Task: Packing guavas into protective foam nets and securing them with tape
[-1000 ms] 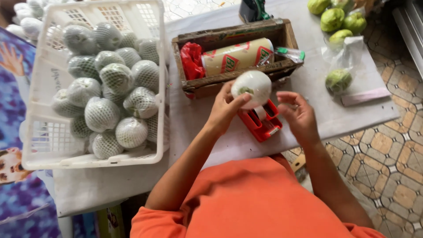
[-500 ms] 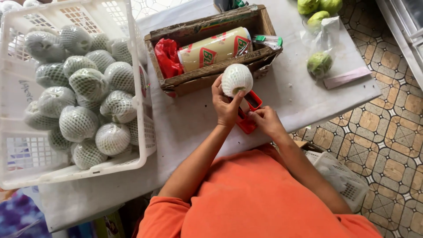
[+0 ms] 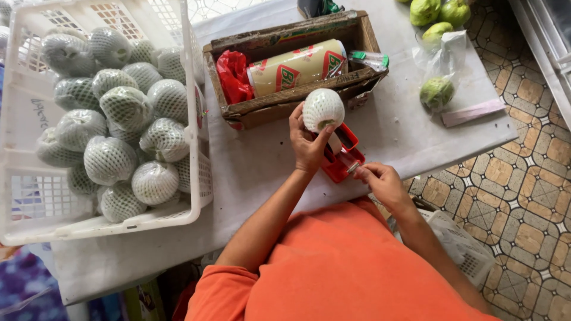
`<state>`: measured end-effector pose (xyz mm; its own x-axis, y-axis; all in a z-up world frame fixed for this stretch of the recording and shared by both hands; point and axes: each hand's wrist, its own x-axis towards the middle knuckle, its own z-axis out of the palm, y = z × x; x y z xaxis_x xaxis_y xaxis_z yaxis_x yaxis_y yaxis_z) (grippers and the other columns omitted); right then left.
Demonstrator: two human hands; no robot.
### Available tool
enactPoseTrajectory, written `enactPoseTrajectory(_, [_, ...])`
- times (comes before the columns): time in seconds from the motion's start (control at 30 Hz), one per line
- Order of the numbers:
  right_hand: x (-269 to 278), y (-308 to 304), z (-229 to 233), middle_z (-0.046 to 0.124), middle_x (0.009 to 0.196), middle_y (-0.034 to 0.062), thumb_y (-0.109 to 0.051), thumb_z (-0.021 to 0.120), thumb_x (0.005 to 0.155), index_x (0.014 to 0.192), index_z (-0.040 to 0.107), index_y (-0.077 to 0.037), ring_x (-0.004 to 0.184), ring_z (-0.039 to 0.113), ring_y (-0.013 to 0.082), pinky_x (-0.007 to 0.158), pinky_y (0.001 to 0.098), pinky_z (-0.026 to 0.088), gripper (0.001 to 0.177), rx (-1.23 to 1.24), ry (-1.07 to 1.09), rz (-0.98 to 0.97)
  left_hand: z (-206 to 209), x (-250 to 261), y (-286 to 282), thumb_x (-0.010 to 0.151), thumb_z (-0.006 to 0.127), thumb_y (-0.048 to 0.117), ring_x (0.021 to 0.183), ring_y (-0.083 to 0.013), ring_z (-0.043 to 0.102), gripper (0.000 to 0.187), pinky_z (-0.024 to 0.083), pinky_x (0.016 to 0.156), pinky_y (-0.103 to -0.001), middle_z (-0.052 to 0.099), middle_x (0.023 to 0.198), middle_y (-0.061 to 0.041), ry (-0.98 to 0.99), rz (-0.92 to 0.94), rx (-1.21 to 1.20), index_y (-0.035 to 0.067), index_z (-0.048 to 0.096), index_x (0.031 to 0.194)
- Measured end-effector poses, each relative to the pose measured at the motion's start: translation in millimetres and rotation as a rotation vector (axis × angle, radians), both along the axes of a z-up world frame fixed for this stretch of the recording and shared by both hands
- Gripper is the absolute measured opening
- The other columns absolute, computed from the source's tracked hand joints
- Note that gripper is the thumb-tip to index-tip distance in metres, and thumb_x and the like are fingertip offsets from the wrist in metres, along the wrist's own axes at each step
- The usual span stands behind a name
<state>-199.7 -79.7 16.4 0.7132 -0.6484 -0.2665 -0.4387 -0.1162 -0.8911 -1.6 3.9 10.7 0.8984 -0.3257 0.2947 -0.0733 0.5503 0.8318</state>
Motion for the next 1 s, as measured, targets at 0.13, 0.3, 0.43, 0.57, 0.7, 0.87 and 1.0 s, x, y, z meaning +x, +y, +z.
enactPoseTrajectory(0.13, [-9.9,2.2,-28.0,0.071,0.067,0.0090,-0.021,0.068,0.101,0.089,0.075,-0.007,0.061,0.069,0.0141,0.054,0.0249,0.056,0.020,0.258,-0.083,-0.097,-1.4,0.2,1.1,0.080,0.092,0.025,0.114,-0.0201,0.067,0.089,0.058,0.098,-0.035,0.066,0.123,-0.013,-0.003,0.000,0.018,0.002,0.041,0.149])
enactPoseTrajectory(0.3, [-12.0,-0.5,-49.8,0.072,0.070,0.0131,-0.019,0.064,0.104,0.091,0.071,-0.005,0.061,0.074,0.0185,0.054,0.0292,0.062,0.020,0.365,-0.168,-0.091,-2.4,4.2,3.6,0.082,0.090,0.023,0.112,-0.0169,0.066,0.084,0.058,0.095,-0.033,0.066,0.121,-0.009,0.054,-0.041,0.007,0.004,0.042,0.148])
enactPoseTrajectory(0.43, [-7.6,-2.8,-60.5,0.070,0.065,0.0128,-0.017,0.066,0.103,0.090,0.070,-0.004,0.055,0.072,0.0174,0.049,0.0268,0.059,0.019,0.362,-0.258,-0.067,-10.8,10.5,4.2,0.084,0.089,0.026,0.110,-0.0166,0.067,0.079,0.060,0.092,-0.033,0.066,0.119,-0.009,0.126,-0.087,-0.010,0.004,0.042,0.144])
enactPoseTrajectory(0.57, [-7.4,-7.9,-63.8,0.067,0.061,0.0117,-0.015,0.066,0.103,0.087,0.071,-0.005,0.052,0.068,0.0154,0.048,0.0253,0.056,0.020,0.288,-0.289,-0.025,-24.4,21.8,8.7,0.087,0.086,0.027,0.107,-0.0148,0.066,0.072,0.060,0.089,-0.033,0.065,0.116,-0.008,0.166,-0.091,0.006,0.005,0.045,0.142])
enactPoseTrajectory(0.7, [-9.2,-18.4,-66.7,0.065,0.061,0.0091,-0.013,0.065,0.103,0.081,0.071,-0.004,0.055,0.063,0.0120,0.052,0.0266,0.054,0.024,0.198,-0.283,0.103,6.1,28.3,21.5,0.089,0.083,0.031,0.102,-0.0181,0.066,0.078,0.063,0.080,-0.034,0.064,0.121,-0.013,0.167,-0.212,-0.001,0.011,0.039,0.151])
enactPoseTrajectory(0.87, [-10.6,-21.1,-60.7,0.067,0.062,0.0091,-0.011,0.065,0.102,0.081,0.073,-0.004,0.059,0.062,0.0121,0.057,0.0270,0.054,0.024,0.138,-0.291,0.164,67.8,17.6,35.1,0.094,0.076,0.027,0.097,-0.0255,0.072,0.080,0.068,0.066,-0.034,0.064,0.126,-0.021,0.135,-0.366,-0.008,0.020,0.033,0.161])
enactPoseTrajectory(1.0, [-26.5,-27.5,-83.4,0.069,0.068,0.0113,-0.005,0.064,0.098,0.094,0.077,0.001,0.069,0.059,0.0132,0.065,0.0344,0.054,0.015,0.043,-0.202,0.161,81.4,19.0,38.5,0.092,0.077,0.026,0.092,-0.0247,0.072,0.079,0.068,0.063,-0.033,0.065,0.123,-0.023,0.123,-0.369,0.011,0.019,0.036,0.160])
